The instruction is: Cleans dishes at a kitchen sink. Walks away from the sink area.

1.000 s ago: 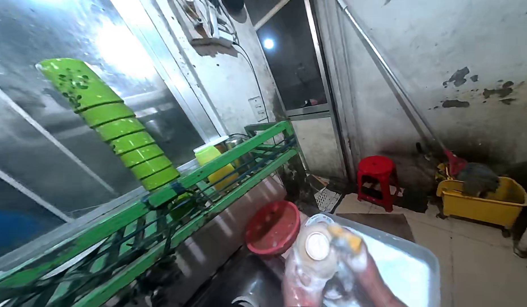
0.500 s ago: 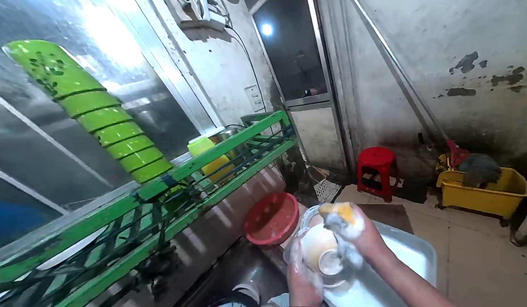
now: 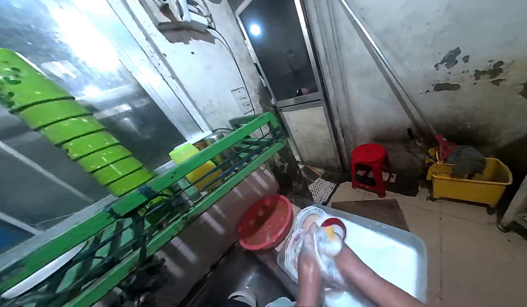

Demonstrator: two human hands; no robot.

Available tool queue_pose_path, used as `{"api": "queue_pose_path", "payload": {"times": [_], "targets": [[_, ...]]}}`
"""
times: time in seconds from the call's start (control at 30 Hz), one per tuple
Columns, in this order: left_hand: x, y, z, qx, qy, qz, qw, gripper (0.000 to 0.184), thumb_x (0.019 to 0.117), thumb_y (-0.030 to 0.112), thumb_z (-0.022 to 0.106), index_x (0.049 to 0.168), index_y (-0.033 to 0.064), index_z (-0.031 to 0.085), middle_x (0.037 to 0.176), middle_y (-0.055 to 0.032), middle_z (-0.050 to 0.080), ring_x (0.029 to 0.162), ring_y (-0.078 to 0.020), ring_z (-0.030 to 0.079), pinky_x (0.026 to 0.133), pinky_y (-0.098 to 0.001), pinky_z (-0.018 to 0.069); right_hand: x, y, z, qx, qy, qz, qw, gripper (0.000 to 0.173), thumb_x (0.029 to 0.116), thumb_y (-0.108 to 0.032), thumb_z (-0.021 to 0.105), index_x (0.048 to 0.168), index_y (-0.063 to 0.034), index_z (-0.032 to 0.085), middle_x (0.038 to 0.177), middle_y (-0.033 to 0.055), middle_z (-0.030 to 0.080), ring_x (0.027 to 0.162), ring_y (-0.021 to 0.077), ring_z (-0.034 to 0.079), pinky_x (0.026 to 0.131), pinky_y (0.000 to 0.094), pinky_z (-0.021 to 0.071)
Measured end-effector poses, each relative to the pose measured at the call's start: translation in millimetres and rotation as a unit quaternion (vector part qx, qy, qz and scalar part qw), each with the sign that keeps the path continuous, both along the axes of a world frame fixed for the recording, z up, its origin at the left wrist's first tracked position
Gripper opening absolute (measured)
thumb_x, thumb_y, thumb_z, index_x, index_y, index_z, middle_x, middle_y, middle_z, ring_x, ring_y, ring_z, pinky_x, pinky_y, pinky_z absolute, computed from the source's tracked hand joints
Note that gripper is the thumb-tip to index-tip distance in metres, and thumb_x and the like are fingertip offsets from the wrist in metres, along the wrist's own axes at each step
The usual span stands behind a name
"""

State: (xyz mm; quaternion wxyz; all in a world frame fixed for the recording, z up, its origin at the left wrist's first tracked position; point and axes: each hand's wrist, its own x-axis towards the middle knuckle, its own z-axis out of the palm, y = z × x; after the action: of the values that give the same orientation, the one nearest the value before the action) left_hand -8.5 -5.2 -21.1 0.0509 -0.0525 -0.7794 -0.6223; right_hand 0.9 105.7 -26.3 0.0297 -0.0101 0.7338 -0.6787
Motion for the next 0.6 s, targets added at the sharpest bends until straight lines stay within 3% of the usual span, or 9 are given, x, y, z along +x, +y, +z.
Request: {"api": "queue_pose_path", "payload": {"times": [0.07,0.13,0.2,0.23,0.27,0.3,0.4,0.5,0.6], "targets": [[-12.7,-6.9,13.3,0.12,-0.131,-0.003,0.984,0.038,0.1121,0.023,0.037,0.125,-0.0022,0.062,0.108,-0.0138,0.069,0.098,-0.017,0.068,0.088,-0.0354,0.057,9.8,6.7,-1.7,0.16,0.094,0.081,0.979,0.059,0.0949,-0.015,0.067,0.145,0.0082,0.046,0.14,0.0279,0.057,0.133,0.0352,0.055,0.116,0.0473,0.0417],[-20.1,-10.7,12.5,0.178,-0.152,-0.033,0.972,0.038,0.1119,0.025,0.037,0.122,-0.0022,0.062,0.103,-0.0136,0.07,0.093,-0.018,0.069,0.084,-0.037,0.0589,14.2,9.5,-1.9,0.183,0.123,0.076,0.972,0.058,0.0943,-0.015,0.067,0.143,0.0085,0.047,0.138,0.0282,0.058,0.132,0.0363,0.056,0.115,0.0475,0.0423],[-12.0,-4.4,5.7,0.13,-0.046,-0.044,0.99,0.045,0.1123,0.025,0.032,0.135,-0.0045,0.057,0.126,-0.0149,0.066,0.114,-0.0148,0.064,0.1,-0.0335,0.0525,9.8,6.2,-0.1,-0.017,0.047,-0.036,0.998,0.045,0.0989,-0.007,0.058,0.141,0.0092,0.05,0.133,0.0227,0.062,0.124,0.0244,0.061,0.11,0.0374,0.0473],[-9.4,-1.4,-2.7,0.091,0.022,-0.068,0.993,0.051,0.1113,0.027,0.029,0.144,-0.0061,0.049,0.143,-0.0177,0.057,0.131,-0.016,0.056,0.112,-0.0335,0.0444,6.3,4.7,5.1,-0.13,-0.012,-0.096,0.987,0.035,0.1034,-0.008,0.052,0.135,0.0058,0.054,0.121,0.0174,0.067,0.11,0.0189,0.065,0.097,0.0344,0.0541],[-9.9,1.6,-13.2,0.062,0.069,-0.085,0.992,0.058,0.1088,0.032,0.029,0.15,-0.006,0.042,0.153,-0.0198,0.048,0.141,-0.0189,0.048,0.119,-0.035,0.0382,1.1,3.8,10.0,-0.206,-0.052,-0.135,0.968,0.028,0.1055,-0.012,0.05,0.129,0.002,0.058,0.109,0.0129,0.069,0.096,0.0158,0.068,0.085,0.0336,0.0581],[-9.9,4.2,-20.4,0.048,0.097,-0.088,0.99,0.062,0.107,0.036,0.031,0.152,-0.0068,0.039,0.157,-0.0221,0.042,0.145,-0.0213,0.043,0.121,-0.0358,0.0344,-1.9,4.7,13.6,-0.218,-0.067,-0.135,0.964,0.029,0.1062,-0.014,0.05,0.13,0.0002,0.057,0.109,0.0118,0.069,0.095,0.0152,0.068,0.084,0.0335,0.0586],[-10.1,-0.5,-14.7,0.039,0.041,-0.06,0.997,0.047,0.1071,0.019,0.037,0.146,-0.0049,0.049,0.148,-0.0204,0.052,0.135,-0.0203,0.052,0.115,-0.0368,0.041,-2.3,15.9,16.0,0.078,-0.034,0.042,0.996,0.049,0.101,-0.01,0.059,0.146,0.0051,0.046,0.142,0.0226,0.057,0.133,0.028,0.055,0.115,0.0436,0.0417],[-19.8,-15.9,0.5,0.122,-0.079,-0.1,0.984,0.034,0.1054,0.011,0.041,0.128,-0.0047,0.06,0.114,-0.0112,0.069,0.102,-0.0127,0.067,0.092,-0.0311,0.0557,2.2,23.7,9.5,0.365,0.136,0.223,0.894,0.042,0.0931,-0.017,0.07,0.132,-0.0027,0.063,0.132,0.0239,0.062,0.127,0.0434,0.056,0.104,0.0632,0.0466],[-21.6,-18.5,11.4,0.24,-0.218,-0.13,0.937,0.031,0.1099,0.018,0.035,0.115,0.0024,0.061,0.087,-0.0082,0.071,0.079,-0.0159,0.071,0.072,-0.035,0.0613,-4.3,37.7,13.9,0.451,0.37,0.213,0.784,0.019,0.0943,-0.011,0.067,0.111,-0.0147,0.073,0.119,0.0143,0.07,0.12,0.0407,0.061,0.099,0.0627,0.0492]]}}
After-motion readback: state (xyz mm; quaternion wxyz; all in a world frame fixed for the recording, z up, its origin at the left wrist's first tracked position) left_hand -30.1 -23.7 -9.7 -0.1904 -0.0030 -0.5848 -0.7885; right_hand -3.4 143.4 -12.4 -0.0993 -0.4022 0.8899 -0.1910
